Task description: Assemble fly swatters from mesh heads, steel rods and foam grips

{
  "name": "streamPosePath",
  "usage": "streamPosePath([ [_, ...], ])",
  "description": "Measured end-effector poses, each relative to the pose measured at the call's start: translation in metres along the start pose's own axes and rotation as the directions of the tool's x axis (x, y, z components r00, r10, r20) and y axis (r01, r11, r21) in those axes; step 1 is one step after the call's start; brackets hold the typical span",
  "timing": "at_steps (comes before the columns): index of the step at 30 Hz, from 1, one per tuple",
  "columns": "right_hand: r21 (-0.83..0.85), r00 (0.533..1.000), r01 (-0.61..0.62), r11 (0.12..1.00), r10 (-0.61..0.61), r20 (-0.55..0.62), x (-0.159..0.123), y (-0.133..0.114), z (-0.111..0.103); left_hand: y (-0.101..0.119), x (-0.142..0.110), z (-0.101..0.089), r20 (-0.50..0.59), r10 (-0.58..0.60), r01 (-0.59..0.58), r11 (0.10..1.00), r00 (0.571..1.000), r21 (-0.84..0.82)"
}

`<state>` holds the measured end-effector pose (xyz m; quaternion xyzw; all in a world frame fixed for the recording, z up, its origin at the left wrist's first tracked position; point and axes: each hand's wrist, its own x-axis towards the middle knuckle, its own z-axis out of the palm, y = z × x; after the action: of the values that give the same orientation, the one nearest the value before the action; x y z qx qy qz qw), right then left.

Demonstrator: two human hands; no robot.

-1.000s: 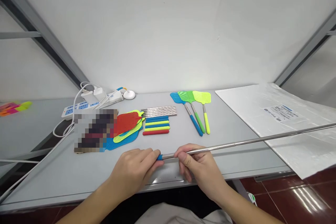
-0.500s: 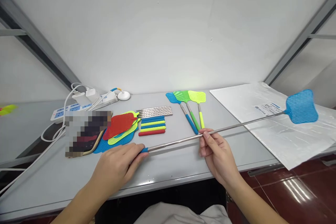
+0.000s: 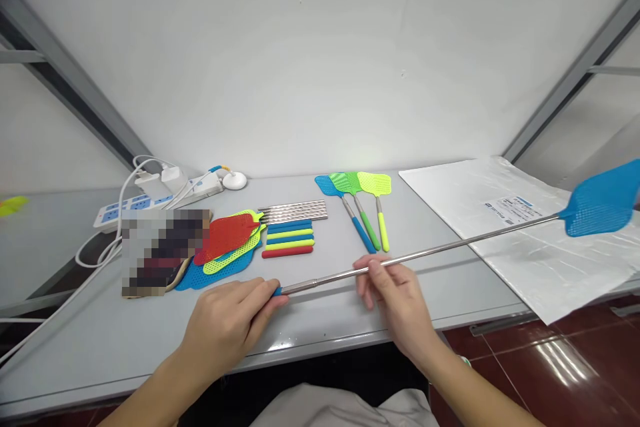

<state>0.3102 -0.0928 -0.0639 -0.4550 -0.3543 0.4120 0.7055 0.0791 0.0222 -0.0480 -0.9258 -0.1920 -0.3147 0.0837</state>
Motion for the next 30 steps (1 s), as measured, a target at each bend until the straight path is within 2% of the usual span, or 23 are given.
streamPosePath([
  [4,-0.102,0.976,-0.102,0.99,0.12,0.183,-0.004,0.004,0.027,0.009,0.004,0.002,0.007,0.029,-0.029,0.999,1.0,-0.033],
  [7,-0.152,0.96,-0.157,0.976,0.187,0.208,-0.002,0.003,0.041,0.009,0.004,0.001,0.005,0.014,-0.014,0.999,1.0,-0.038],
  [9,-0.179,0.959,-0.16,0.971,0.196,0.204,0.0,0.002,0.042,0.006,0.002,-0.001,-0.01,0.008,-0.008,0.999,1.0,-0.037],
  [13,-0.218,0.971,-0.092,0.972,0.136,0.198,0.0,0.006,0.03,0.0,-0.002,-0.005,-0.038,0.037,-0.04,0.997,0.999,-0.062],
  [17,-0.107,0.986,-0.018,0.994,0.035,0.162,0.001,0.01,0.009,-0.002,-0.003,-0.004,-0.036,0.032,-0.034,0.997,0.999,-0.073],
  [21,-0.048,0.989,-0.006,0.999,0.014,0.146,0.004,0.005,-0.005,-0.004,-0.003,-0.003,-0.028,0.004,-0.006,0.998,1.0,-0.07],
  [26,-0.096,0.981,0.016,0.995,0.003,0.194,0.004,-0.004,-0.006,-0.002,-0.003,-0.004,-0.02,0.013,-0.014,0.998,1.0,-0.067],
  [30,-0.216,0.968,0.063,0.974,-0.008,0.25,0.0,-0.005,0.003,0.008,0.001,-0.002,0.027,0.051,-0.049,0.995,0.998,-0.092],
])
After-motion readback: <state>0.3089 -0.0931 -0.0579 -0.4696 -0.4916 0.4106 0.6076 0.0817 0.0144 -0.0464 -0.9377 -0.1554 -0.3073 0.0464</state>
